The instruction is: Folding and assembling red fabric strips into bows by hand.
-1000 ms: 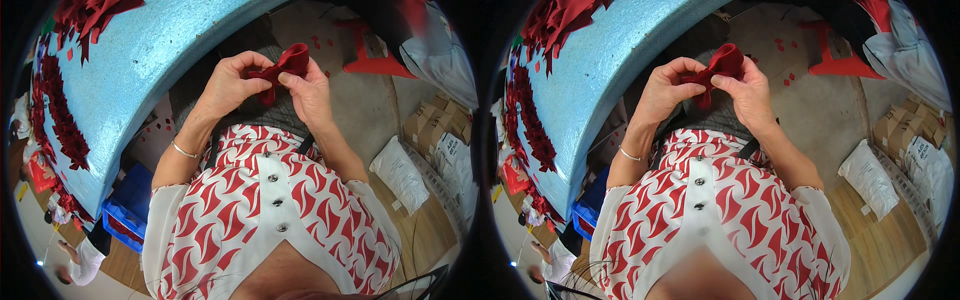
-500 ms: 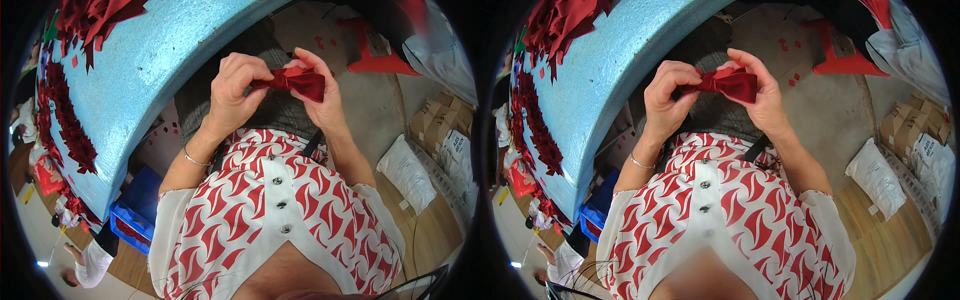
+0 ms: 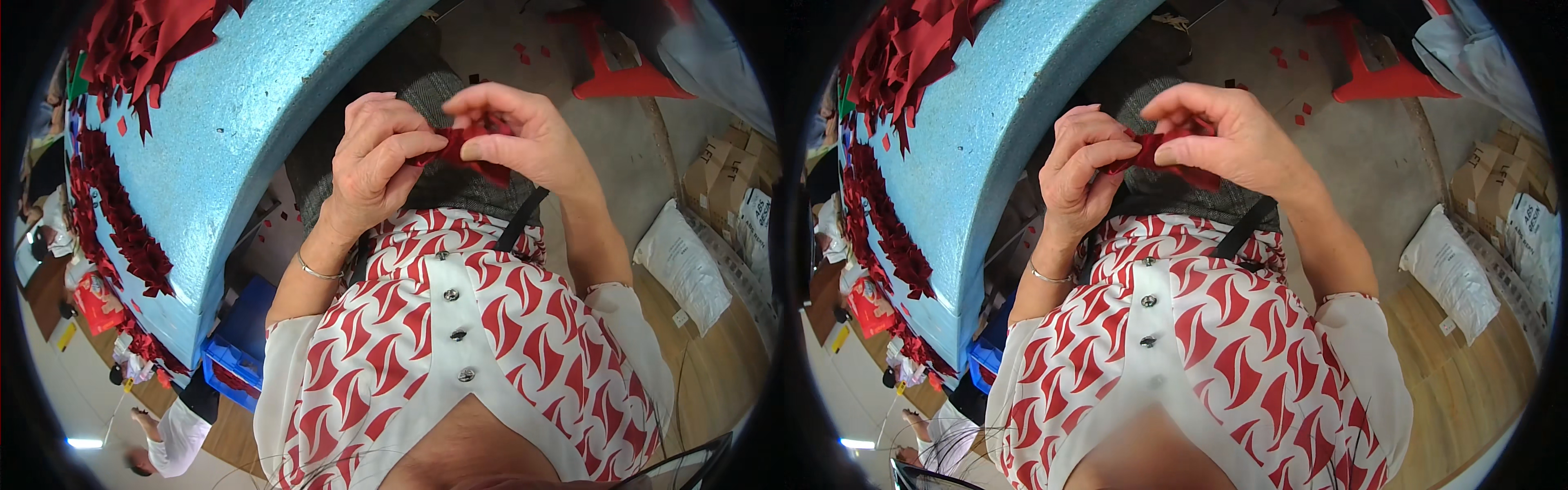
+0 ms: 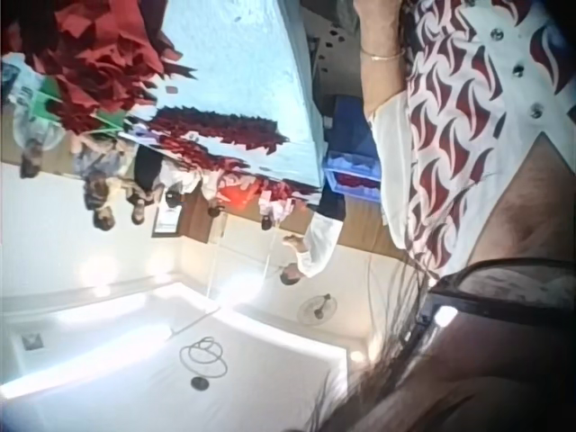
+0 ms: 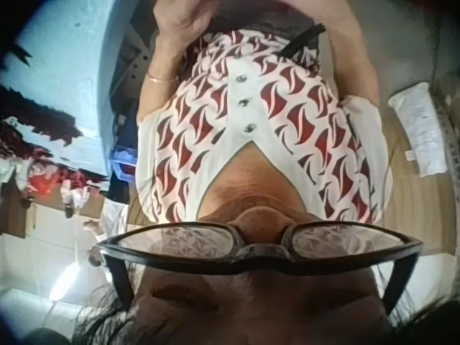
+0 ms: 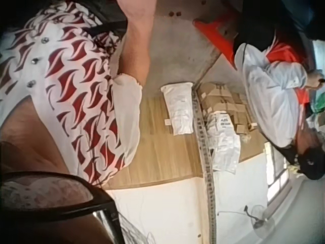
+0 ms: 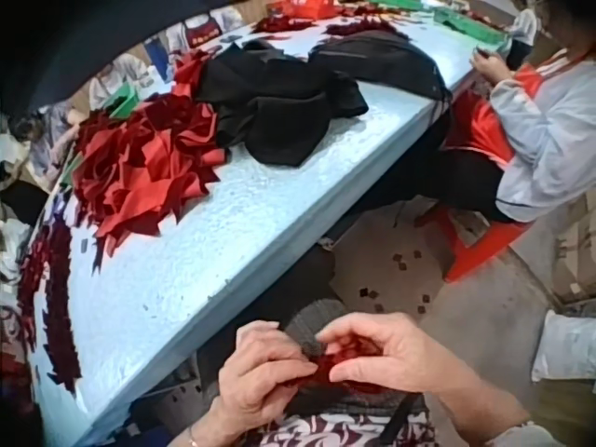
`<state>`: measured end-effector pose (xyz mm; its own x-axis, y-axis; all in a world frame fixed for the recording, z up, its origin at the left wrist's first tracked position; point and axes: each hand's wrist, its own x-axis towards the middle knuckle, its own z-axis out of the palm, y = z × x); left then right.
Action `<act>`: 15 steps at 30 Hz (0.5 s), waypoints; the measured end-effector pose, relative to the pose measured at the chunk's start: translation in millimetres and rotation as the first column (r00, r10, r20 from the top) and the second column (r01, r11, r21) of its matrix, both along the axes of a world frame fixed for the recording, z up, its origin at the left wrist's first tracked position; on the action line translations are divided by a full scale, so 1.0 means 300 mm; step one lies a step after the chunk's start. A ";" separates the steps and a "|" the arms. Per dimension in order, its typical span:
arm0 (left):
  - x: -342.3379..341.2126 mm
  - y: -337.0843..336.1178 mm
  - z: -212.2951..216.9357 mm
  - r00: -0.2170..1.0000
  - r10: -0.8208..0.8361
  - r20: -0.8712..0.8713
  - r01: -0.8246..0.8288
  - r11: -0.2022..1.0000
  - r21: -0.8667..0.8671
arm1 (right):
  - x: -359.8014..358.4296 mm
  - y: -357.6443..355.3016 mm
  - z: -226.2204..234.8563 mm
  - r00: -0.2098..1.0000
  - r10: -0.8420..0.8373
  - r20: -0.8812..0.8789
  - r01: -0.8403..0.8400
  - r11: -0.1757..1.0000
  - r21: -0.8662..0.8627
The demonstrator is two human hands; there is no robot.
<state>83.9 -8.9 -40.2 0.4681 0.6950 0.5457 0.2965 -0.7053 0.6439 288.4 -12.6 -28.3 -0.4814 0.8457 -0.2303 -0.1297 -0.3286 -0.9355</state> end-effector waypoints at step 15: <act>0.004 0.006 0.025 0.996 -0.073 -0.058 0.077 0.996 0.055 | 0.033 -0.009 0.001 0.999 0.032 0.035 -0.036 0.993 0.110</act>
